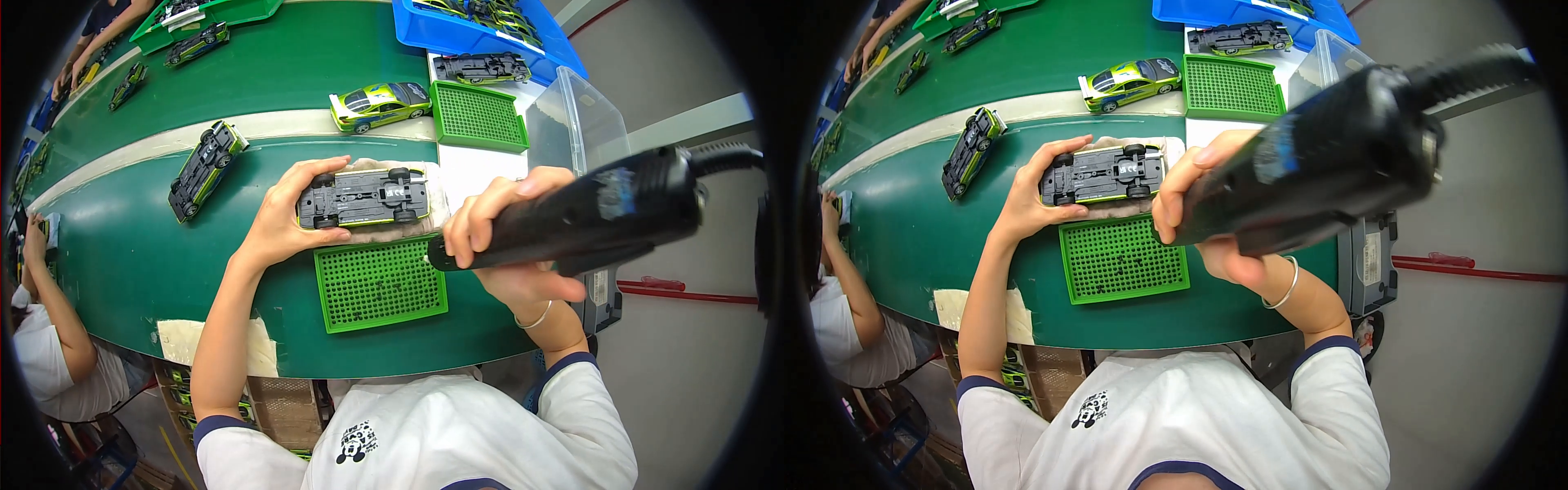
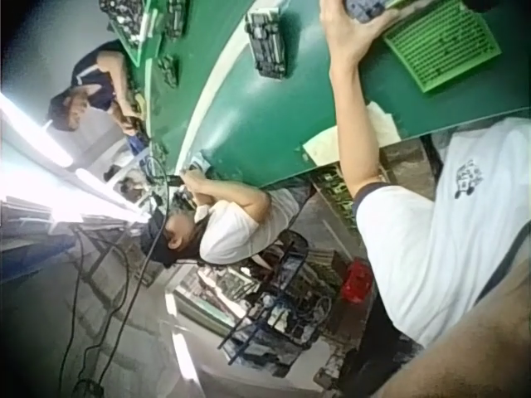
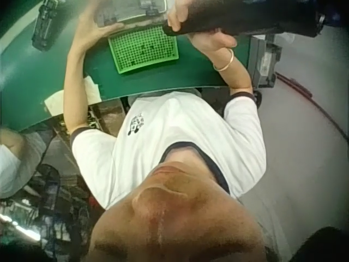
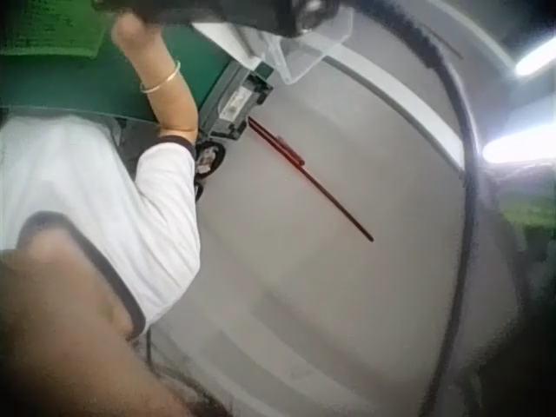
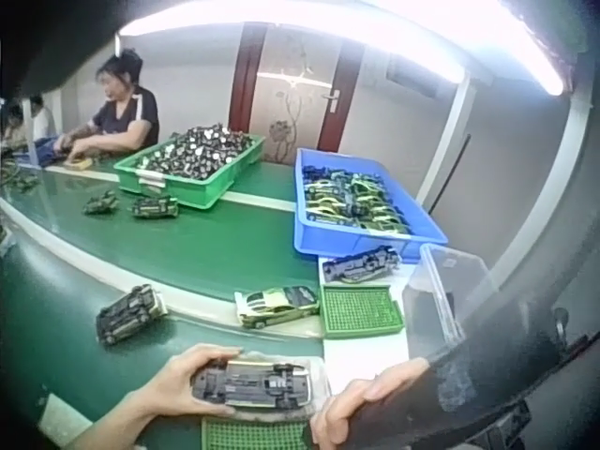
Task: The person assembles toy cars on a conveyor line by picking up car bodies and chassis, driving screws into the underside of each car using an electric screwdriver, and placing the assembled cars into a packaging tray.
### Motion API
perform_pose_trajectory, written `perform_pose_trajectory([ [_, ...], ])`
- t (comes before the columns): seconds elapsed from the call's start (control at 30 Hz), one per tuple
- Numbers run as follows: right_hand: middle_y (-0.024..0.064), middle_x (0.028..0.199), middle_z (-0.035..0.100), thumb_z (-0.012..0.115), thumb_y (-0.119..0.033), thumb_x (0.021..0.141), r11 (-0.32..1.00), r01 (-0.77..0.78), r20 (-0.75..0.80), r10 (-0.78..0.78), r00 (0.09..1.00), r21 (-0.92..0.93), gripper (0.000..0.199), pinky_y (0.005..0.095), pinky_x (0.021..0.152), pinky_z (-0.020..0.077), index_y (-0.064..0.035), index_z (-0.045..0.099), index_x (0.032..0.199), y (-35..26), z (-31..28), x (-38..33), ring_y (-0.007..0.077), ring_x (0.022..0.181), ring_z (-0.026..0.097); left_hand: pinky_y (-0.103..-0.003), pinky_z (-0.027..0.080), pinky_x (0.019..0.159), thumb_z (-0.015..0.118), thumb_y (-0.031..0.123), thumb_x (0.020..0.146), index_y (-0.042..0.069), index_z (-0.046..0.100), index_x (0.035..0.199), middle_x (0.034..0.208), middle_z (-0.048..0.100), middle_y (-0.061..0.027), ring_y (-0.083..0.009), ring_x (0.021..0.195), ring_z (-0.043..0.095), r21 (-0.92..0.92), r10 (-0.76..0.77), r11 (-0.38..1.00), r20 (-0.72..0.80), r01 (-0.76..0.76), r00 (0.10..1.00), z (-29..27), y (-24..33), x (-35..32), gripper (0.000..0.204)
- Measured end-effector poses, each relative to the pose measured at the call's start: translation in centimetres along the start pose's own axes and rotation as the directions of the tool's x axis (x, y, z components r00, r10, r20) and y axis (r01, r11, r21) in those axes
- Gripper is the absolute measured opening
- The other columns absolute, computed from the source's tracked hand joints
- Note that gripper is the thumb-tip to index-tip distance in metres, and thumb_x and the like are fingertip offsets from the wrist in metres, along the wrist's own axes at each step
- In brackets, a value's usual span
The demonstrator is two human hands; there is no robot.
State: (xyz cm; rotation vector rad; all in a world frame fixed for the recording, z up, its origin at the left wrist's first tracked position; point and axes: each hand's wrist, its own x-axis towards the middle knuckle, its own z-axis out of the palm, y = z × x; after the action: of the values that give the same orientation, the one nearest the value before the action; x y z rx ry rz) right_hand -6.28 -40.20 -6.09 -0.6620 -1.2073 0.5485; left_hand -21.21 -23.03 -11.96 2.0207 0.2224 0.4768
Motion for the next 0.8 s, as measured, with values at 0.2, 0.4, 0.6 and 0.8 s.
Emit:
perform_pose_trajectory([
  [0.2,0.0068,0.062,0.044,0.046,-0.075,0.058,0.971,-0.215,-0.043,0.212,0.976,-0.1,0.08,0.028,0.044,0.0437,-0.0104,0.028,0.103,0.0,0.5,-1.1,0.0155,0.044,0.047,-0.032,0.035,0.094,0.078,0.022,0.051,0.003,0.044,0.117,0.118,0.05,-0.0085,-0.0207,0.107,0.048,-0.009,0.008,1.0,0.008,-0.008,1.0,0.0,0.0,0.0,0.076],
  [0.4,0.0064,0.061,0.044,0.045,-0.074,0.061,0.967,-0.231,-0.036,0.228,0.973,-0.109,0.077,0.028,0.045,0.044,-0.0105,0.028,0.101,0.1,0.5,-1.1,0.0152,0.045,0.047,-0.032,0.032,0.096,0.078,0.022,0.052,0.002,0.04,0.12,0.121,0.048,-0.0109,-0.0212,0.109,0.046,-0.049,0.016,0.999,0.011,-0.016,1.0,0.0,-0.4,0.0,0.081],
  [0.6,0.0065,0.061,0.044,0.046,-0.072,0.061,0.97,-0.22,-0.006,0.22,0.975,-0.1,0.076,0.0278,0.045,0.0437,-0.0104,0.028,0.101,0.1,0.7,-1.0,0.0154,0.044,0.047,-0.033,0.028,0.099,0.078,0.025,0.051,0.002,0.037,0.123,0.129,0.038,-0.0113,-0.021,0.117,0.039,-0.118,-0.055,0.991,0.11,0.068,0.992,-1.6,0.3,-0.2,0.085],
  [0.8,0.0052,0.064,0.045,0.046,-0.076,0.058,0.995,0.102,0.063,-0.103,0.993,0.018,0.083,0.0271,0.042,0.043,-0.01,0.031,0.107,-1.6,0.9,3.4,0.014,0.044,0.047,-0.035,0.028,0.1,0.076,0.022,0.053,0.003,0.04,0.121,0.126,0.04,-0.0122,-0.0238,0.118,0.038,-0.022,0.039,0.999,0.193,-0.036,0.98,-2.4,-0.9,0.1,0.079],
])
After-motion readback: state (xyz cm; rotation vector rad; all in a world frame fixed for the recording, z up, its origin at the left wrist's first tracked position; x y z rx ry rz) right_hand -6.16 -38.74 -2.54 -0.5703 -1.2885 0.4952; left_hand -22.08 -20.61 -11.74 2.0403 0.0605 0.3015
